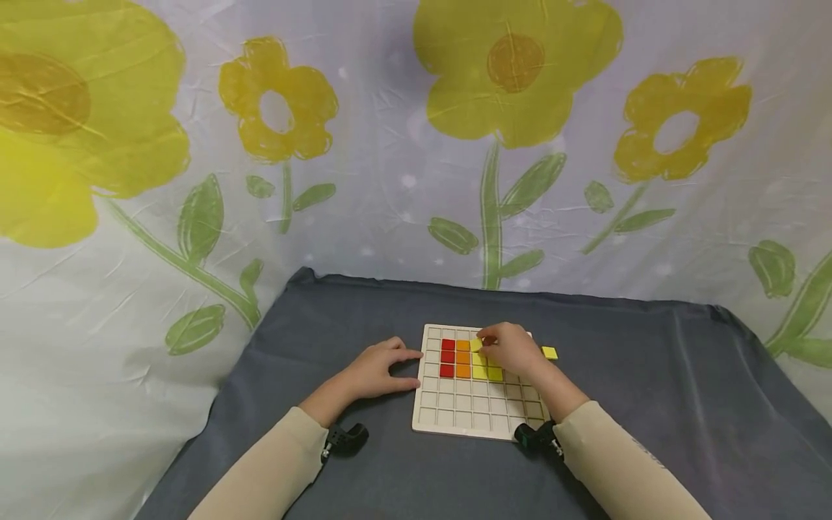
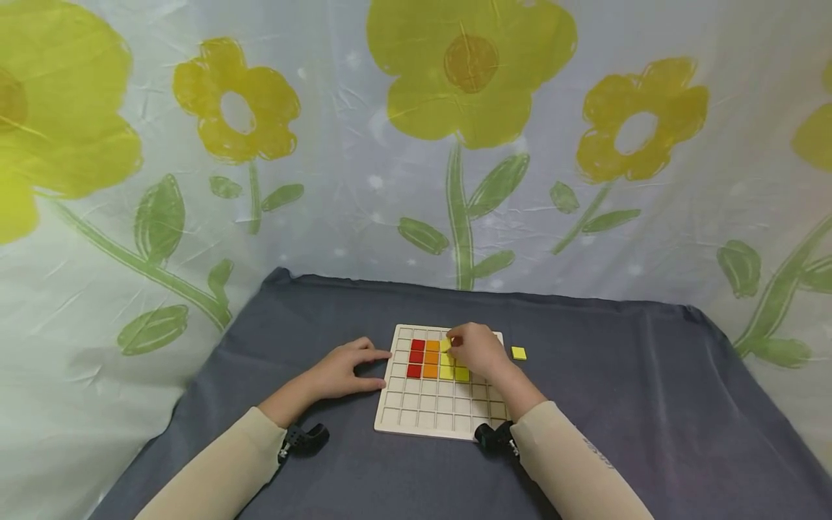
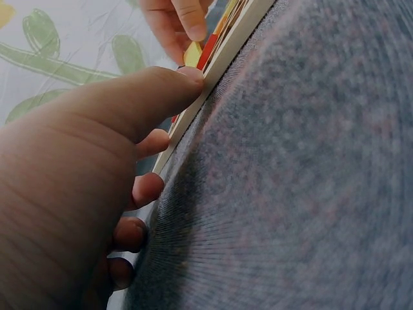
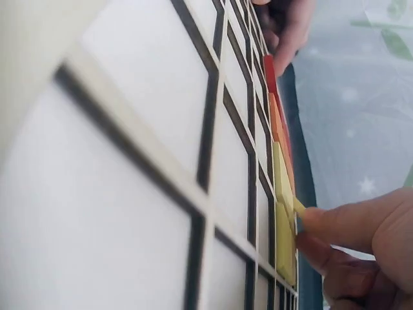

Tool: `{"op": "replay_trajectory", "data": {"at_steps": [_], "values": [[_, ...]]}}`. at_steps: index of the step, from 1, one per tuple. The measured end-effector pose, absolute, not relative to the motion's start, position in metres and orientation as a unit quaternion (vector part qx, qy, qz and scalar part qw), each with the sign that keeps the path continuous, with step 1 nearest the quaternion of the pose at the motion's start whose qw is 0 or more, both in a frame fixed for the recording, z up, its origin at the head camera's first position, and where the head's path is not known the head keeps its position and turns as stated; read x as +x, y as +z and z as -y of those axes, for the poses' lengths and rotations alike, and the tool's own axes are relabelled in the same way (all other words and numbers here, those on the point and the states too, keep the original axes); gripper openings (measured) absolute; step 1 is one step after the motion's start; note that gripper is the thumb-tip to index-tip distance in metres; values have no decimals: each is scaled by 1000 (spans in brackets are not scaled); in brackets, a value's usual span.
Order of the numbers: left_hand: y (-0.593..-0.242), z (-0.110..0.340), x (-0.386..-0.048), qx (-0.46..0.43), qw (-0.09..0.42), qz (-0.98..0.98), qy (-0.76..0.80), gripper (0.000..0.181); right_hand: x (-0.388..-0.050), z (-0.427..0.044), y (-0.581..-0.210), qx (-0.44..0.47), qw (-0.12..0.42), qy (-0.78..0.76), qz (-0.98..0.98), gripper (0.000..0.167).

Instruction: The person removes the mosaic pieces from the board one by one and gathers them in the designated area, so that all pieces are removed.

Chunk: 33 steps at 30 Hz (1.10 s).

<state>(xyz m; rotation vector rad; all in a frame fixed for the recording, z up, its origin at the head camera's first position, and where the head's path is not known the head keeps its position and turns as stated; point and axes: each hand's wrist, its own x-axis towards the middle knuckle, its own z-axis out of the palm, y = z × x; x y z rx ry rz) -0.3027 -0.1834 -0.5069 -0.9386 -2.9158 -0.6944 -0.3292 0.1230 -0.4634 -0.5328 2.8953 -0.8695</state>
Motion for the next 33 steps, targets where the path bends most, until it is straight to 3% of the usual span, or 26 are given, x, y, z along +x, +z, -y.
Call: {"op": "replay_trajectory", "data": {"at_steps": [33], "values": [[-508, 186, -305, -300, -4, 926, -228, 62, -307, -160, -435, -124, 1, -417, -901, 34]]}}
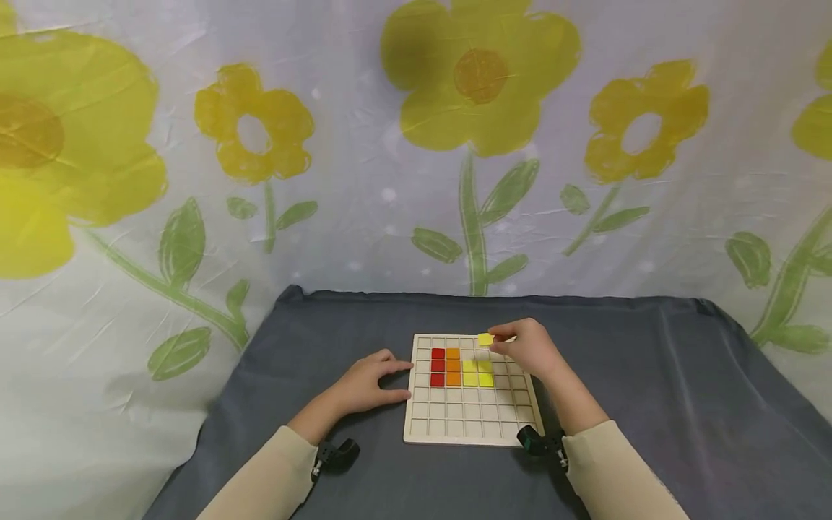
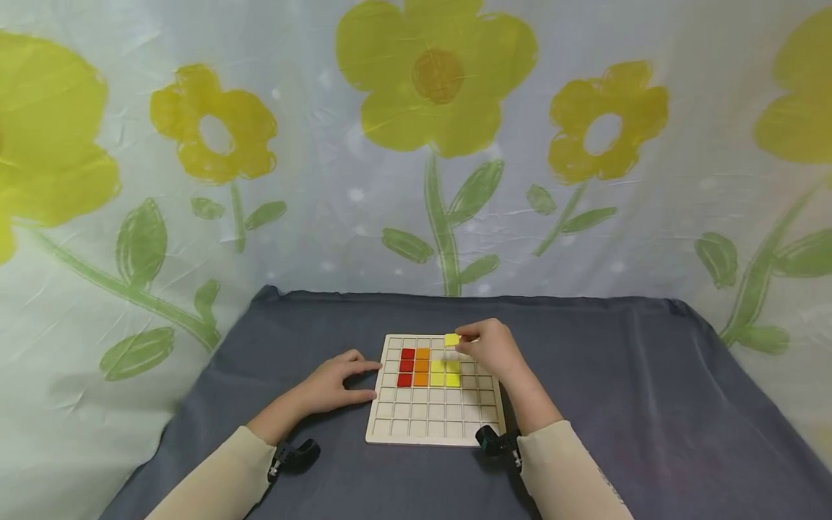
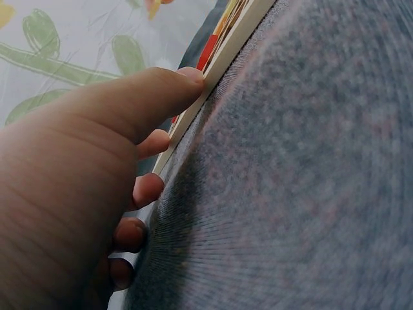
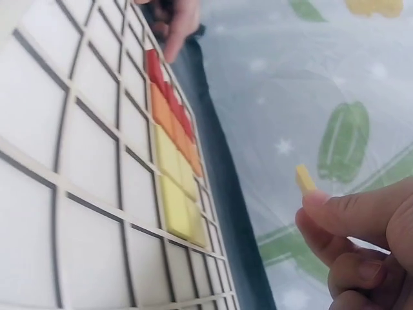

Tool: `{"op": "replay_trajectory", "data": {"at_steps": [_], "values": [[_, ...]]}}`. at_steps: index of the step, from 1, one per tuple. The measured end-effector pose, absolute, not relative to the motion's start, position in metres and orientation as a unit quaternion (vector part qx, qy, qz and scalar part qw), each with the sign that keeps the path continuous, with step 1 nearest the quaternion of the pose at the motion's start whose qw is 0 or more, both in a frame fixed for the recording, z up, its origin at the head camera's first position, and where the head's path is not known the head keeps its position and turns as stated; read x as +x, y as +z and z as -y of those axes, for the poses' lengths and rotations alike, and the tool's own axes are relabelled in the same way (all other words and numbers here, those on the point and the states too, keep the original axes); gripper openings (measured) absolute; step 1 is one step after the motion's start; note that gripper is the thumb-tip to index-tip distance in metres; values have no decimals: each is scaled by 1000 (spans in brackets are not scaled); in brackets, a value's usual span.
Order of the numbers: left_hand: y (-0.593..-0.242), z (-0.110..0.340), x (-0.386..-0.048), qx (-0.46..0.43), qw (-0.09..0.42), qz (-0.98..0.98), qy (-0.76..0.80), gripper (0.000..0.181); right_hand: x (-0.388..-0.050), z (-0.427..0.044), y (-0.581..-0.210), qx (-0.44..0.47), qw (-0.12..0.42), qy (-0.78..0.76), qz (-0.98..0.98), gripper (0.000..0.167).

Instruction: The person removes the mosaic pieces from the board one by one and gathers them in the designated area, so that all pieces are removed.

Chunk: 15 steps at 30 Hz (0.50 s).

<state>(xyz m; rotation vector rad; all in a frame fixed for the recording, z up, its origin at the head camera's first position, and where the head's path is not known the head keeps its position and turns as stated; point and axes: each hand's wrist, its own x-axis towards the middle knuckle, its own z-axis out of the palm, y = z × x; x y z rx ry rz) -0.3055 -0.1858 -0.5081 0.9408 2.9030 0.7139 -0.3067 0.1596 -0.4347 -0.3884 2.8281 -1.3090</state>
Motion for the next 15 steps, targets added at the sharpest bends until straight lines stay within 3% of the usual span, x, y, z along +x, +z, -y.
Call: {"op": "replay_trajectory", "data": {"at_steps": [15], "values": [[-510, 185, -306, 303, -3, -922, 241, 63, -307, -187, -415, -99, -18, -427, -898, 35]]}}
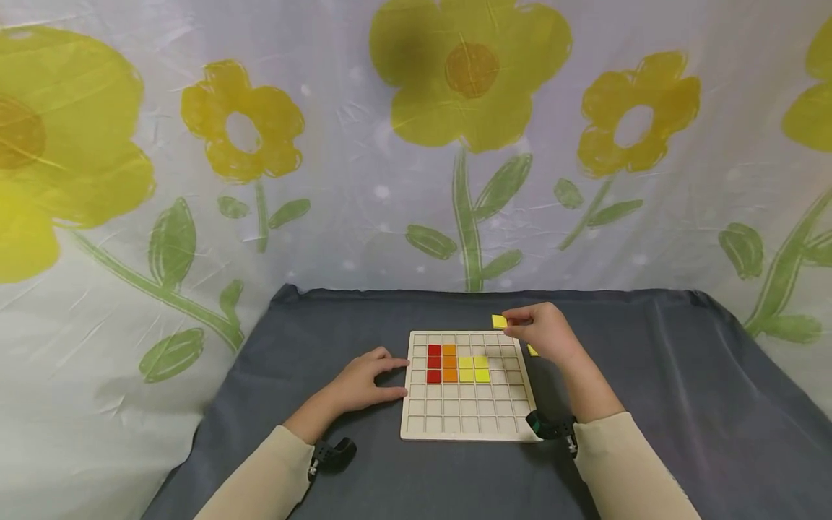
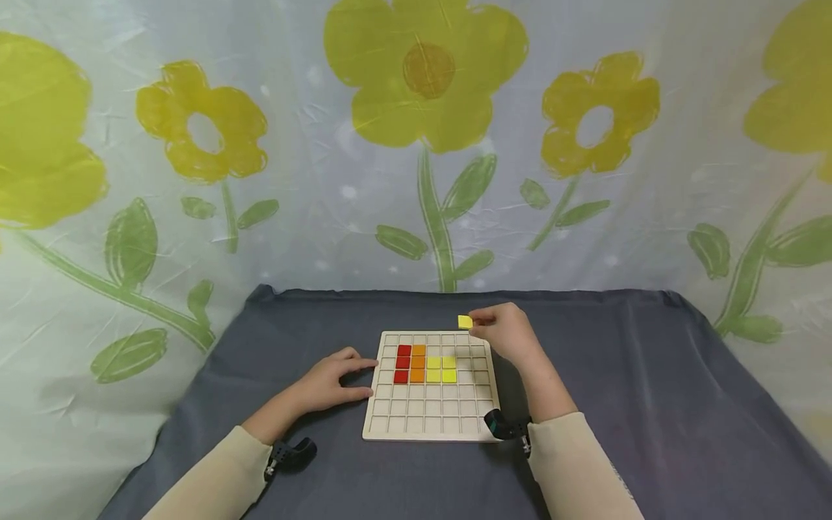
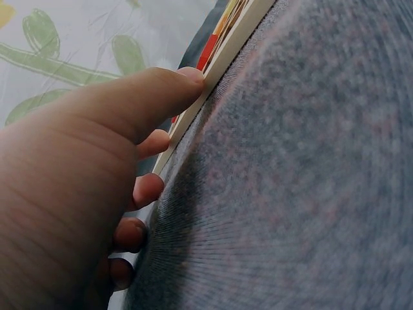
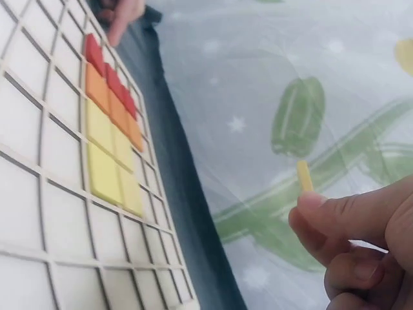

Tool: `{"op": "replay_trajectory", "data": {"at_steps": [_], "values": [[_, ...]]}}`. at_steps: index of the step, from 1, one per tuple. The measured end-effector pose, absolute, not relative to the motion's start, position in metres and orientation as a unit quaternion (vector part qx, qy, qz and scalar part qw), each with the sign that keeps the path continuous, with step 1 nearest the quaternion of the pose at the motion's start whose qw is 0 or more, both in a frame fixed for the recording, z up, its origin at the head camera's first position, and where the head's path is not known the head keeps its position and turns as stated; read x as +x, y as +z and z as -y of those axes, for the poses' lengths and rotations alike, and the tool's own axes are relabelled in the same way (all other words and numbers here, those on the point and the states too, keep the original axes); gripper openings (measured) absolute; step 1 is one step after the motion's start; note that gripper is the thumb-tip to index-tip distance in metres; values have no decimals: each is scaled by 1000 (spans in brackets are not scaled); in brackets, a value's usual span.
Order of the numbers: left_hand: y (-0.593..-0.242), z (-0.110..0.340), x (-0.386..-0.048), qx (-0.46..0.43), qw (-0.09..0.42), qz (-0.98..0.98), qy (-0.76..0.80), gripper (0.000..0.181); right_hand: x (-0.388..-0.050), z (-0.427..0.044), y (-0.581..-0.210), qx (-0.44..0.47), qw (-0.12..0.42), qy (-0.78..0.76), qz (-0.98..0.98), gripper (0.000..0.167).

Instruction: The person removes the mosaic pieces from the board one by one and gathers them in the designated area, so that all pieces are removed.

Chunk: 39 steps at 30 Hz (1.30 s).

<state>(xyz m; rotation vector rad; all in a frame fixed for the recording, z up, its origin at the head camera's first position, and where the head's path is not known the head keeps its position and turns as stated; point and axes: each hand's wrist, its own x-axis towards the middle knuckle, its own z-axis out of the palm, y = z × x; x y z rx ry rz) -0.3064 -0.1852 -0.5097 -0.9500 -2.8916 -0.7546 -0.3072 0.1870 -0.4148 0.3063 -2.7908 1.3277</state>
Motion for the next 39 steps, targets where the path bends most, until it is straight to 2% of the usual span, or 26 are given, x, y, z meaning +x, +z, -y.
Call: {"op": "replay_trajectory", "data": {"at_steps": [9, 26, 39], "values": [[-508, 185, -308, -304, 8, 923, -237, 61, -308, -210, -402, 74, 33, 381, 921, 39], [-510, 185, -305, -300, -1, 923, -241, 60, -304, -246, -403, 41, 55, 344, 936, 38], [-509, 185, -305, -302, -7, 921, -246, 60, -301, -271, -408, 14, 10, 342, 940, 39]]}}
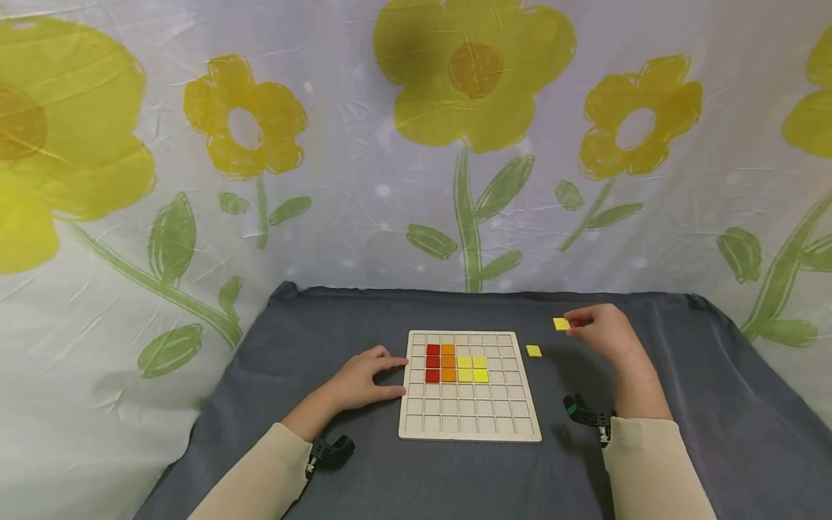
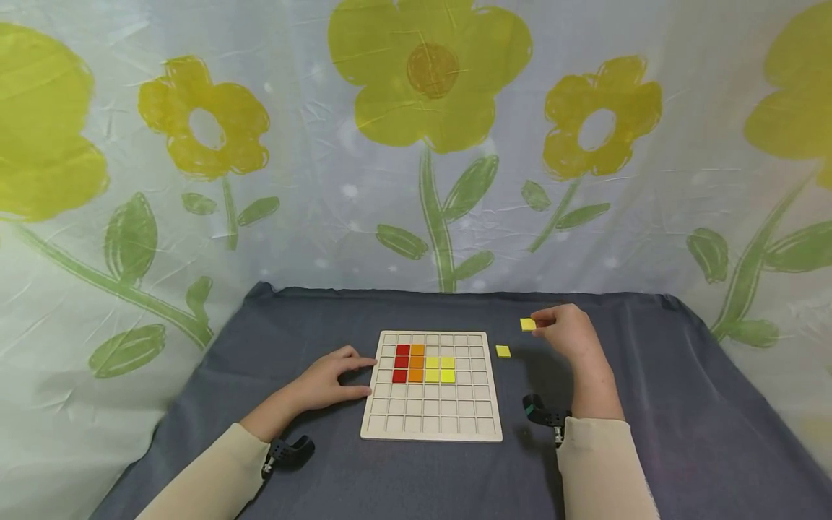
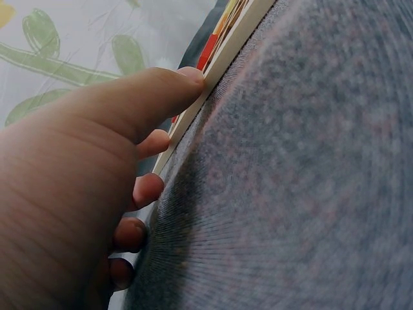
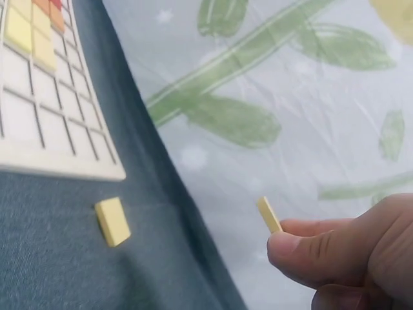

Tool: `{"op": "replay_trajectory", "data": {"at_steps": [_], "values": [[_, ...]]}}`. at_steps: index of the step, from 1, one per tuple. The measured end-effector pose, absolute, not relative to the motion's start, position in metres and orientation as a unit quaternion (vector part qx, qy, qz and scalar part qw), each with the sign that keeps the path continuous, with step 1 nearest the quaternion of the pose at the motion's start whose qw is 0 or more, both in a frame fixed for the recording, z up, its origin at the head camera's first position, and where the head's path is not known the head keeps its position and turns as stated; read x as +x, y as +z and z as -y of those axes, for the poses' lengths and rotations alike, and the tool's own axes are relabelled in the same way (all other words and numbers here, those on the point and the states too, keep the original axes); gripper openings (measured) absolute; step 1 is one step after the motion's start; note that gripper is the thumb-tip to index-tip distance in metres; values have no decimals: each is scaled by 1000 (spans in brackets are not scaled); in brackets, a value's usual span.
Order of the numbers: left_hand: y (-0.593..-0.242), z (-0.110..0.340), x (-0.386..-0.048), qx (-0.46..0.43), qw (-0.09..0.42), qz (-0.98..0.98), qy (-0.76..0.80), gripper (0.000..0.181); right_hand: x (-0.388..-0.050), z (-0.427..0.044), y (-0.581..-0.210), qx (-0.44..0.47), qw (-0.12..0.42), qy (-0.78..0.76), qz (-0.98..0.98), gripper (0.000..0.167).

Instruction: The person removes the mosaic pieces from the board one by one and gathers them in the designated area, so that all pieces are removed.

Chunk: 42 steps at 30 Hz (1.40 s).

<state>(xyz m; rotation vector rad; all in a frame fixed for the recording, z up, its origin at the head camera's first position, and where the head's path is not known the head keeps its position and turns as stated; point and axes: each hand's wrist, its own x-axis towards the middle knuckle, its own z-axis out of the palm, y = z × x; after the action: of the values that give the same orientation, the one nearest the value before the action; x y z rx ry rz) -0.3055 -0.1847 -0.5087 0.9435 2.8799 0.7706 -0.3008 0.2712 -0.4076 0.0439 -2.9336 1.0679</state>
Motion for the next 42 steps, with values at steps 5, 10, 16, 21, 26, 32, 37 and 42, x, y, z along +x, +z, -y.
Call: {"op": "replay_trajectory", "data": {"at_steps": [5, 10, 16, 21, 26, 32, 37, 42], "values": [[-507, 184, -304, 299, 10, -923, 242, 60, -300, -276, -414, 8, -16, 340, 940, 39], [-506, 184, -304, 297, 14, -924, 242, 60, -305, -283, -425, 11, -28, 344, 938, 38], [-507, 185, -306, 297, 8, -925, 237, 60, -315, -289, -444, 2, -40, 346, 937, 35], [-508, 185, -306, 300, 1, -925, 234, 59, -319, -289, -455, -5, -41, 335, 941, 33], [-507, 184, -305, 297, 3, -925, 238, 60, -320, -285, -460, -4, -37, 324, 945, 34], [-506, 183, -304, 294, 3, -925, 240, 60, -322, -284, -464, -12, -46, 319, 946, 34], [-506, 182, -304, 294, 1, -926, 239, 60, -323, -285, -467, -11, -49, 318, 947, 35], [-508, 182, -305, 295, -3, -926, 235, 59, -323, -285, -465, -10, -58, 311, 948, 37]]}}
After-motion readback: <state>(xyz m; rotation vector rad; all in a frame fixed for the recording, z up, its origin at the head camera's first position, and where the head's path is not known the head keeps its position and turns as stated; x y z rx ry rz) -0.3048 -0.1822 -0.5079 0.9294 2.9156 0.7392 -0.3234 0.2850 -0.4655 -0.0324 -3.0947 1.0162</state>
